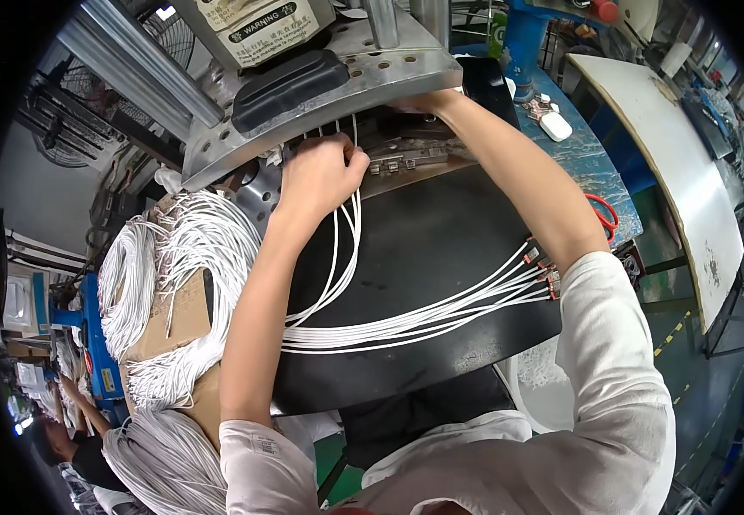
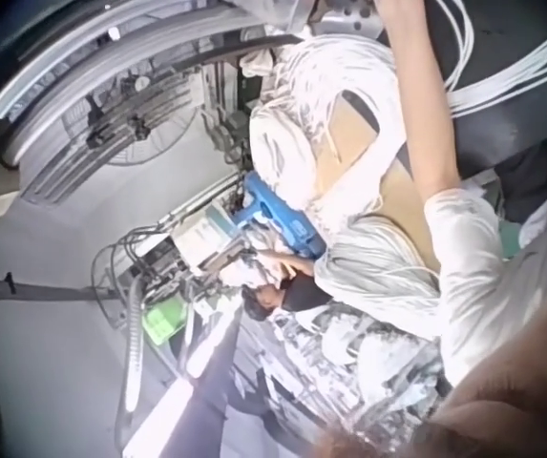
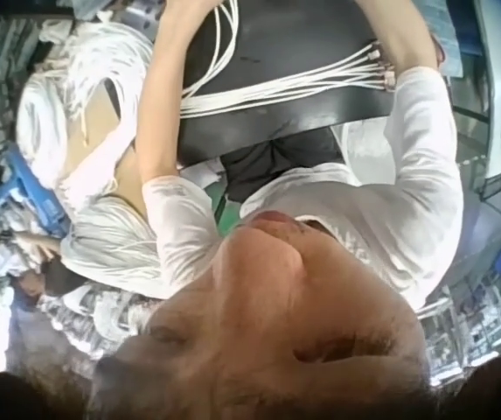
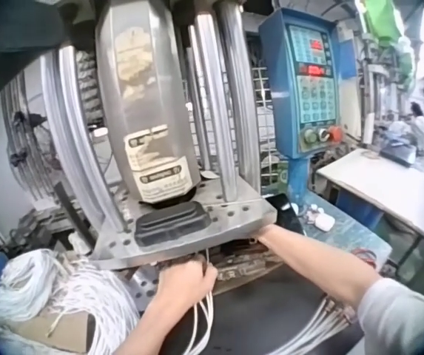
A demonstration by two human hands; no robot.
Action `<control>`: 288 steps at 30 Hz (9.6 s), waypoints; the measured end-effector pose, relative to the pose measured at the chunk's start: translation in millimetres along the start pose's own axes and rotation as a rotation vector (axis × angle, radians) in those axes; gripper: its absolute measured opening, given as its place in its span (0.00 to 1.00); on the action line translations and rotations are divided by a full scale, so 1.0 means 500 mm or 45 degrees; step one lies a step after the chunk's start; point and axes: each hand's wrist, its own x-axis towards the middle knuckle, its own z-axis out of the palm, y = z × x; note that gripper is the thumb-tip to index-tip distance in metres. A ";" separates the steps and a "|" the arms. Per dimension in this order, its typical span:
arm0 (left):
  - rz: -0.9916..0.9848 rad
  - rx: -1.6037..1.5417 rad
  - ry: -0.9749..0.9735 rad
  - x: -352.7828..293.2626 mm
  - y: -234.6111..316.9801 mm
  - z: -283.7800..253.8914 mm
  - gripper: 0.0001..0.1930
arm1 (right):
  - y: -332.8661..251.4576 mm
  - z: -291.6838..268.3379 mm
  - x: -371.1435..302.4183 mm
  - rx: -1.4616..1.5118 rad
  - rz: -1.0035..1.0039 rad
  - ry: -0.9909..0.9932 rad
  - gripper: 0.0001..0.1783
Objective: The person picks up bundles of wires and inserts their connectors into an industrial machine at an assembly station by hand.
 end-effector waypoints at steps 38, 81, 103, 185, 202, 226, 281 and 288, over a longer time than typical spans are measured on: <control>-1.553 -1.793 0.248 -0.923 0.082 0.008 0.18 | -0.865 0.002 -0.675 1.740 1.856 0.578 0.43; -0.191 -0.996 0.349 -0.513 0.089 -0.234 0.07 | -0.699 -0.273 -0.206 0.773 0.962 -0.983 0.12; -0.591 -1.957 -0.594 -0.246 0.118 -0.028 0.14 | -0.422 -0.140 -0.147 -0.209 0.413 -0.572 0.29; -0.412 -0.747 -0.314 -0.229 0.134 -0.068 0.22 | -0.411 -0.139 -0.160 0.226 0.261 -0.538 0.19; 0.172 0.019 0.510 -0.220 0.072 -0.044 0.12 | -0.406 -0.102 -0.114 -0.265 -0.095 -0.251 0.18; 0.410 -0.526 0.429 -0.263 0.067 -0.166 0.07 | -0.351 -0.130 -0.096 -0.326 0.527 -0.275 0.12; 0.054 -0.011 0.153 -0.037 -0.024 0.026 0.16 | -0.103 0.002 0.000 0.297 0.462 -0.114 0.19; 0.024 0.165 0.177 -0.070 0.003 -0.001 0.17 | -0.273 -0.028 0.001 -0.004 0.551 -0.236 0.21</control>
